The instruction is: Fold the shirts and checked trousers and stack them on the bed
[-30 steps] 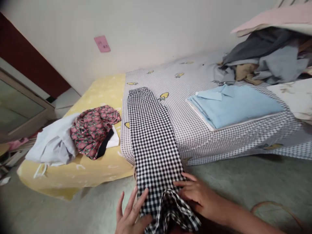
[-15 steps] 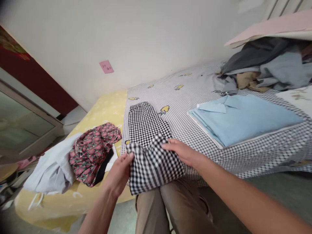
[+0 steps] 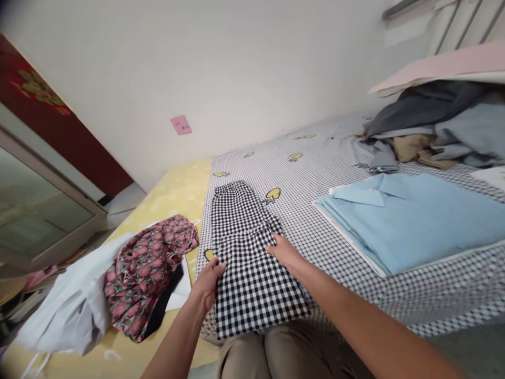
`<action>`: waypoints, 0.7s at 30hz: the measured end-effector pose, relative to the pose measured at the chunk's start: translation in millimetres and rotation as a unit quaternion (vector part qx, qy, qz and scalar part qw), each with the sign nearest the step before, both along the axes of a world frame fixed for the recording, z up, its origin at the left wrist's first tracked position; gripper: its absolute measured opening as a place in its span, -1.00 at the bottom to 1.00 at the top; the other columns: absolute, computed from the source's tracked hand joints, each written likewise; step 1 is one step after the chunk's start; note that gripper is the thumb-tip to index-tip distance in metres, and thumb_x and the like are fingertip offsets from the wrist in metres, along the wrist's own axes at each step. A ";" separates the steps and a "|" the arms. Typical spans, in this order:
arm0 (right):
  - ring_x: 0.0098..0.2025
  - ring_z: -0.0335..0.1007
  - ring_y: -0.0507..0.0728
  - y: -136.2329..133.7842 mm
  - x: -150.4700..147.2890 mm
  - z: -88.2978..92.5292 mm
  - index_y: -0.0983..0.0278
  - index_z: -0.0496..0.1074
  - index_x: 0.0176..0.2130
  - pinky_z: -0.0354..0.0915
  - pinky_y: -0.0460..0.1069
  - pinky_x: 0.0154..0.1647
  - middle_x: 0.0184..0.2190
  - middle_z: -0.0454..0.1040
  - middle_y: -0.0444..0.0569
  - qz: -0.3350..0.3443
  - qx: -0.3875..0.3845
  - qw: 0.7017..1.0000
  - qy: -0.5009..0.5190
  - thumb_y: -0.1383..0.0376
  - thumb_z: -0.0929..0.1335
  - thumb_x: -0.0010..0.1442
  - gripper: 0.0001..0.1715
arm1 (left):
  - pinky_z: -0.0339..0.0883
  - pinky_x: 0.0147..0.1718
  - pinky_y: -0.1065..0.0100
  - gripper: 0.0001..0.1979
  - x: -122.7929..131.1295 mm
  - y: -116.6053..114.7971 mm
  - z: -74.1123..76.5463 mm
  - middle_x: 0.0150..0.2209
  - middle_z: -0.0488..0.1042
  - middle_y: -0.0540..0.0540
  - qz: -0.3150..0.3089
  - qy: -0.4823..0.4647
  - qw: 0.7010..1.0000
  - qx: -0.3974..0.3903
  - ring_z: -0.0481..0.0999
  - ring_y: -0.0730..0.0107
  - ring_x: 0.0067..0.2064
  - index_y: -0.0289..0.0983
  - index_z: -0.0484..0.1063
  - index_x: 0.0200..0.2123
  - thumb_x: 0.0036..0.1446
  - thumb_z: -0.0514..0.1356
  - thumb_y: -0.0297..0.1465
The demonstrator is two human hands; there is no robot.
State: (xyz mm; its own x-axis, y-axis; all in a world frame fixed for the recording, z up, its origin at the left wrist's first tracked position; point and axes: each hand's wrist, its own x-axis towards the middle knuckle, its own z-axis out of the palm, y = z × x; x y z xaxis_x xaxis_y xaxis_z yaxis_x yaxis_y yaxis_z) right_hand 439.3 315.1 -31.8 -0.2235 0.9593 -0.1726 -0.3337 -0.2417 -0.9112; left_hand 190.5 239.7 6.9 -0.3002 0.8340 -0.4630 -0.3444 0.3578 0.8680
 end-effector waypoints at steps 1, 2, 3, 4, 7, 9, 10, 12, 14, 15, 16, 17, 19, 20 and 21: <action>0.37 0.24 0.35 -0.2 -0.3 3.8 -0.03 0.29 0.33 0.25 0.29 0.32 0.34 0.34 0.00 -0.009 0.009 1.000 -0.025 0.25 0.55 -0.01 -0.03 | 0.50 -0.10 0.30 -0.54 0.5 0.4 -0.3 -0.40 0.56 0.01 -0.003 0.004 1.000 0.002 0.59 0.39 -0.33 -0.27 0.43 0.09 0.10 0.28 -0.59; 0.34 0.26 0.36 -0.2 -0.4 10.0 -0.03 0.26 0.35 0.27 0.29 0.30 0.35 0.33 0.02 -0.027 0.023 0.997 -0.067 0.24 0.53 0.02 -0.04 | 0.50 -0.11 0.30 -0.48 0.8 0.6 -0.4 -0.43 0.55 0.03 -0.007 0.007 1.000 0.003 0.58 0.40 -0.36 -0.27 0.41 0.15 0.09 0.27 -0.60; 0.32 0.28 0.38 -0.1 -0.8 18.5 -0.02 0.24 0.37 0.28 0.30 0.28 0.35 0.31 0.05 -0.052 0.049 0.989 -0.126 0.23 0.51 0.06 -0.05 | 0.51 -0.14 0.30 -0.43 0.8 0.7 -0.4 -0.45 0.53 0.05 -0.011 0.009 1.000 0.004 0.57 0.40 -0.38 -0.26 0.38 0.19 0.09 0.26 -0.61; 0.31 0.28 0.40 0.0 -2.1 28.6 0.00 0.21 0.39 0.28 0.32 0.28 0.36 0.28 0.09 -0.083 0.095 0.973 -0.195 0.22 0.48 0.11 -0.08 | 0.51 -0.15 0.31 -0.40 0.6 0.7 -0.4 -0.47 0.52 0.06 -0.014 0.012 1.000 0.003 0.56 0.40 -0.39 -0.25 0.37 0.22 0.09 0.25 -0.61; 0.36 0.20 0.44 -0.1 -16.2 59.5 0.03 0.20 0.41 0.13 0.44 0.34 0.40 0.21 0.10 -0.163 0.295 0.849 -0.407 0.21 0.33 0.29 -0.26 | 0.51 -0.16 0.34 -0.35 0.5 1.4 -1.1 -0.47 0.53 0.06 -0.013 0.023 1.000 -0.002 0.57 0.42 -0.39 -0.25 0.33 0.27 0.09 0.24 -0.62; 0.40 0.13 0.41 -0.8 -34.0 70.2 -0.03 0.19 0.41 -0.02 0.51 0.39 0.41 0.21 0.03 -0.120 0.390 0.759 -0.507 0.20 0.21 0.39 -0.35 | 0.50 -0.14 0.35 -0.33 1.5 2.1 -2.1 -0.44 0.56 0.02 -0.009 0.032 0.999 -0.005 0.58 0.42 -0.36 -0.29 0.31 0.30 0.10 0.24 -0.61; 0.43 0.09 0.39 -1.3 -43.8 70.6 -0.08 0.18 0.42 -0.07 0.54 0.40 0.42 0.21 -0.01 -0.063 0.406 0.729 -0.548 0.16 0.17 0.42 -0.37 | 0.50 -0.13 0.35 -0.33 2.3 2.0 -2.7 -0.40 0.59 0.00 -0.007 0.037 0.999 -0.004 0.59 0.42 -0.34 -0.29 0.29 0.31 0.11 0.24 -0.59; 0.49 -0.04 0.40 -2.6 -61.5 62.5 -0.16 0.13 0.43 -0.18 0.58 0.41 0.46 0.15 -0.10 0.076 0.393 0.687 -0.606 0.02 0.11 0.45 -0.38 | 0.49 -0.08 0.35 -0.33 4.3 -0.1 -3.1 -0.28 0.64 -0.06 -0.005 0.041 0.999 0.001 0.61 0.41 -0.28 -0.27 0.27 0.33 0.14 0.25 -0.54; 0.53 -0.23 0.43 -3.7 -73.1 48.5 -0.18 0.08 0.44 -0.31 0.59 0.42 0.51 0.00 -0.17 0.172 0.359 0.659 -0.638 -0.10 0.06 0.45 -0.34 | 0.49 -0.03 0.32 -0.35 6.4 -5.9 -1.7 -0.13 0.65 -0.12 -0.009 0.035 0.999 0.009 0.63 0.38 -0.20 -0.22 0.26 0.35 0.18 0.26 -0.47; 0.54 -0.31 0.42 -3.9 -76.1 41.9 -0.18 0.06 0.45 -0.36 0.58 0.43 0.53 -0.08 -0.19 0.193 0.346 0.651 -0.648 -0.14 0.04 0.44 -0.31 | 0.49 0.01 0.30 -0.35 7.3 -10.5 -0.3 -0.05 0.65 -0.14 -0.014 0.028 0.999 0.013 0.63 0.37 -0.15 -0.19 0.24 0.35 0.20 0.25 -0.43; 0.55 -0.37 0.41 -3.9 -77.6 36.6 -0.18 0.03 0.46 -0.41 0.56 0.44 0.54 -0.14 -0.20 0.200 0.335 0.646 -0.656 -0.16 0.01 0.43 -0.29 | 0.47 0.05 0.28 -0.35 8.0 -16.1 1.7 0.03 0.62 -0.16 -0.023 0.020 0.999 0.017 0.63 0.35 -0.09 -0.16 0.23 0.37 0.22 0.25 -0.39; 0.56 -0.41 0.40 -3.6 -78.0 33.1 -0.18 0.00 0.47 -0.44 0.55 0.44 0.54 -0.17 -0.22 0.202 0.327 0.644 -0.661 -0.18 -0.01 0.43 -0.28 | 0.45 0.09 0.28 -0.35 8.5 -22.6 3.9 0.11 0.59 -0.17 -0.033 0.011 0.999 0.017 0.62 0.34 -0.02 -0.14 0.21 0.38 0.24 0.24 -0.36; 0.56 -0.44 0.38 -2.3 -77.2 30.8 -0.20 -0.03 0.47 -0.47 0.54 0.44 0.55 -0.21 -0.25 0.205 0.315 0.644 -0.667 -0.20 -0.03 0.42 -0.26 | 0.40 0.17 0.28 -0.36 8.3 -38.2 7.9 0.27 0.47 -0.16 -0.057 0.002 0.998 0.010 0.56 0.33 0.12 -0.08 0.20 0.39 0.27 0.22 -0.28; 0.56 -0.45 0.37 -1.4 -76.6 31.2 -0.21 -0.05 0.47 -0.48 0.53 0.44 0.55 -0.22 -0.26 0.206 0.313 0.643 -0.667 -0.20 -0.04 0.42 -0.26 | 0.38 0.19 0.26 -0.37 7.7 -46.8 9.1 0.33 0.41 -0.13 -0.071 0.002 0.997 -0.001 0.52 0.30 0.18 -0.05 0.19 0.39 0.28 0.20 -0.22; 0.56 -0.45 0.37 -0.5 -76.1 32.1 -0.21 -0.05 0.47 -0.48 0.53 0.45 0.55 -0.22 -0.27 0.208 0.313 0.642 -0.668 -0.21 -0.05 0.41 -0.26 | 0.37 0.21 0.20 -0.37 6.7 -55.6 9.3 0.36 0.36 -0.11 -0.084 0.008 0.996 -0.016 0.49 0.26 0.22 -0.01 0.18 0.40 0.29 0.18 -0.16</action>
